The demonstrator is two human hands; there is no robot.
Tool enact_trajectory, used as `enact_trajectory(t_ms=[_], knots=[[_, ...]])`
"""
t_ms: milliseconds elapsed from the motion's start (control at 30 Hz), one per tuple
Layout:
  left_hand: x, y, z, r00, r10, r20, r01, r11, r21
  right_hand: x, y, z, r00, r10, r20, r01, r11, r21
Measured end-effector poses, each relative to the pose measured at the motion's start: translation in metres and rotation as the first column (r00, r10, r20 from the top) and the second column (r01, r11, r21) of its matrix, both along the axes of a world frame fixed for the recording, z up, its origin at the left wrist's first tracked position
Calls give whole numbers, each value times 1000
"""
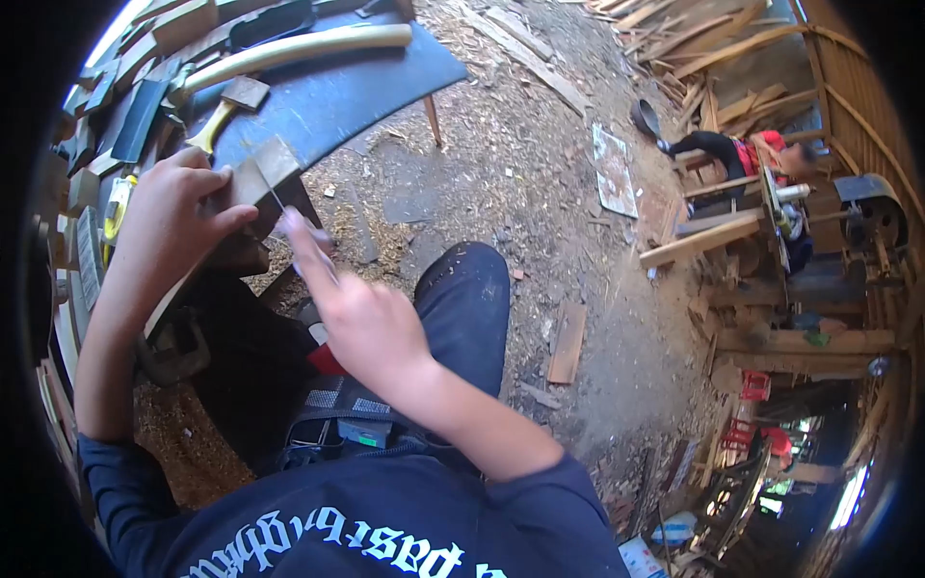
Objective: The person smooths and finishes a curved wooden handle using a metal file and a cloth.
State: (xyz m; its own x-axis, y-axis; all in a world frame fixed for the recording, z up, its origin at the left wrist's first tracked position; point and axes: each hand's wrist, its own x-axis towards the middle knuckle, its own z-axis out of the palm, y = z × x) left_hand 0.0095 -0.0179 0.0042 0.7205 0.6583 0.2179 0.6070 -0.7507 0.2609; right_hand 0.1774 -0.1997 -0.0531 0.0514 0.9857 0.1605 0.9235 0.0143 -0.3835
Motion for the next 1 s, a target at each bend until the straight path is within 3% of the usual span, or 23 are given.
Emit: enact_trajectory(t_ms=[133, 367, 567, 800, 867, 1000], knots=[[1, -3, 0, 1000, 1, -12, -1, 1000, 21, -13, 49, 7, 995, -63, 82, 67, 997, -47], [-4, -1, -4, 1000, -4, -17, 6, 996, 91, -10, -17, -5, 999, -22, -32, 24, 997, 77], [0, -4, -1, 999, 7, -42, -5, 999, 50, -10, 43, -4, 994, -43, 100, 38, 998, 57], [-1, -4, 1, 999, 5, -51, -1, 997, 80, -11, -11, 0, 998, -50, 23, 51, 997, -61], [-1, -2, -1, 1000, -16, -24, 17, 998, 59, -9, 10, -2, 1000, -27, 5, 26, 997, 72], [2, -4, -1, 1000, -5, 0, 5, 999, 39, -10, 40, -7, 997, -77, 29, 75, 995, 65]])
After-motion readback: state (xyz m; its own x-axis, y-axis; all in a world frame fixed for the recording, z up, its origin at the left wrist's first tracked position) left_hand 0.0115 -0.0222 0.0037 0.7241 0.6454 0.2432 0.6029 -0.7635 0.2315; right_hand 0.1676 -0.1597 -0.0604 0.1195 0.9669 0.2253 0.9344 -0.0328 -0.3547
